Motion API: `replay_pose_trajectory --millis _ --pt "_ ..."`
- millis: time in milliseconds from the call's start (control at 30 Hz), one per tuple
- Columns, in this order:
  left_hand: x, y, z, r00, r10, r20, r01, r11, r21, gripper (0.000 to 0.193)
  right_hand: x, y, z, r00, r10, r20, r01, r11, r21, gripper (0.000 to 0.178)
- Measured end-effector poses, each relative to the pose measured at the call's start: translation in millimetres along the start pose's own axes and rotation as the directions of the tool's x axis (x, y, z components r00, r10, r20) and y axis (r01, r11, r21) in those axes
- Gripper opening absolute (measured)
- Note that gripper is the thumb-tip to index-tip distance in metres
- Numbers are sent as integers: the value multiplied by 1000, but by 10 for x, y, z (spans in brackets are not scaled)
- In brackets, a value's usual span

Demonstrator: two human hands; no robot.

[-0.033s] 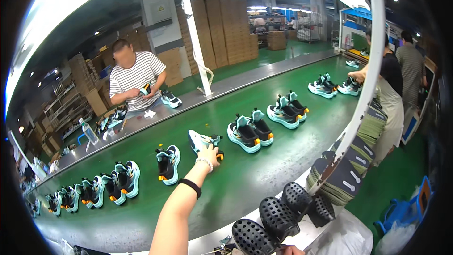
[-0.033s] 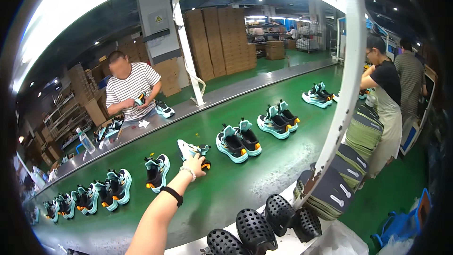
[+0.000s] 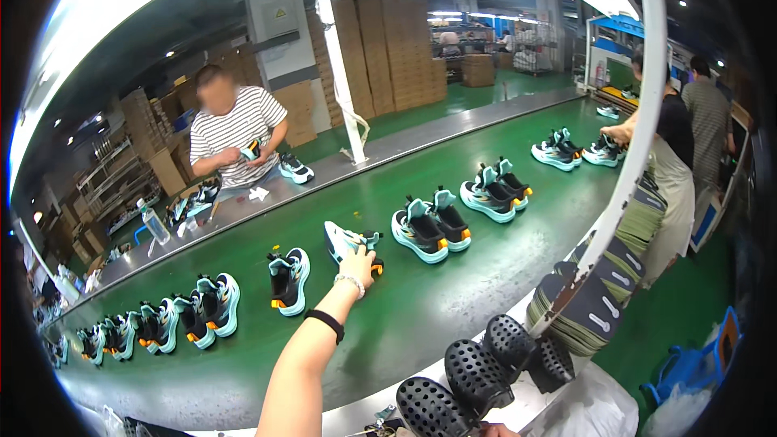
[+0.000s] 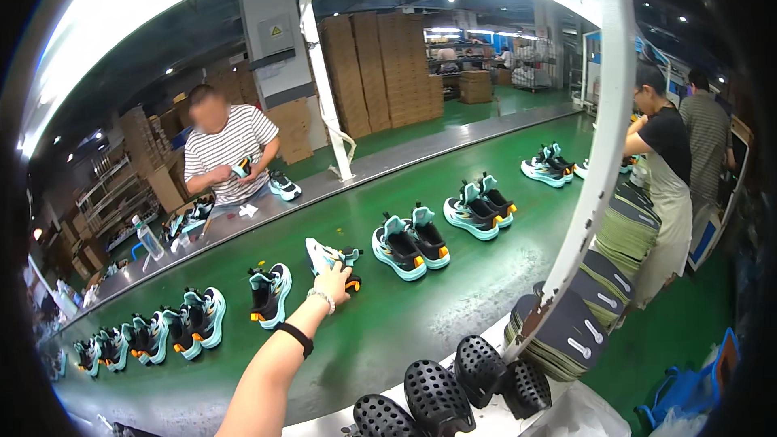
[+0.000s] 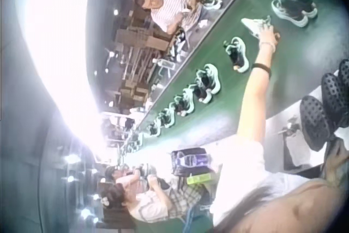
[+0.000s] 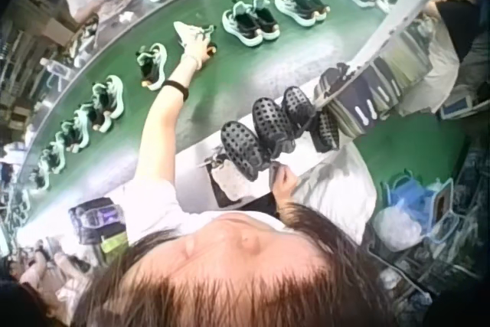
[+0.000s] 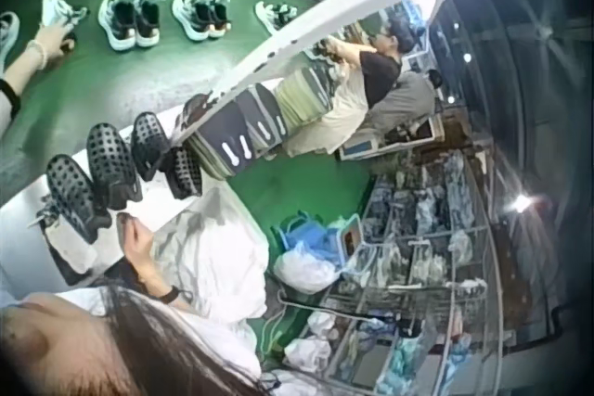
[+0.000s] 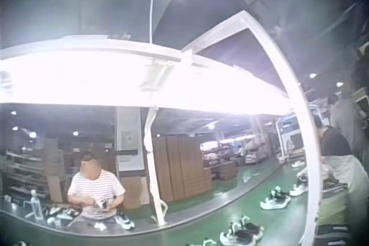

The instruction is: Assembling shoes on a conveyor belt by inserting components and organizing pairs.

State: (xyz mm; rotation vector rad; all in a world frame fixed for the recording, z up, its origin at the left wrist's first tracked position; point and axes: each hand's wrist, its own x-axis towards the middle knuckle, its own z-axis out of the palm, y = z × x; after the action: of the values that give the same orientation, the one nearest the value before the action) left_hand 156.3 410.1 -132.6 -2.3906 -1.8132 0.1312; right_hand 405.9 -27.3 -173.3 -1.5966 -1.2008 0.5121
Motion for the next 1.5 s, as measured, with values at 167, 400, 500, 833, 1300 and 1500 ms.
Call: replay_pose_trajectory --millis 167,400,500,833,1300,1500 --pt "-243 -158 112 955 -81 -287 44 990 -134 58 -5 127 -10 995 -96 12 96 994 -56 13" --pt "-760 -798 117 967 -204 -151 123 898 -422 39 25 224 8 987 -158 -17 156 985 -79 14" --pt "-1068 -837 209 980 -191 -61 157 921 -356 38 25 266 23 959 -283 21 282 941 -186 15" --pt "-1324 -1071 312 889 -278 -364 303 953 12 48 43 174 48 990 -139 -26 138 990 -28 10" --pt "434 807 -638 827 136 -546 -415 802 -430 38 102 203 8 990 -134 -52 126 984 -125 10" --pt "1011 1123 -132 988 150 -22 -148 922 -359 64 69 93 87 994 -83 -77 76 993 -86 11"
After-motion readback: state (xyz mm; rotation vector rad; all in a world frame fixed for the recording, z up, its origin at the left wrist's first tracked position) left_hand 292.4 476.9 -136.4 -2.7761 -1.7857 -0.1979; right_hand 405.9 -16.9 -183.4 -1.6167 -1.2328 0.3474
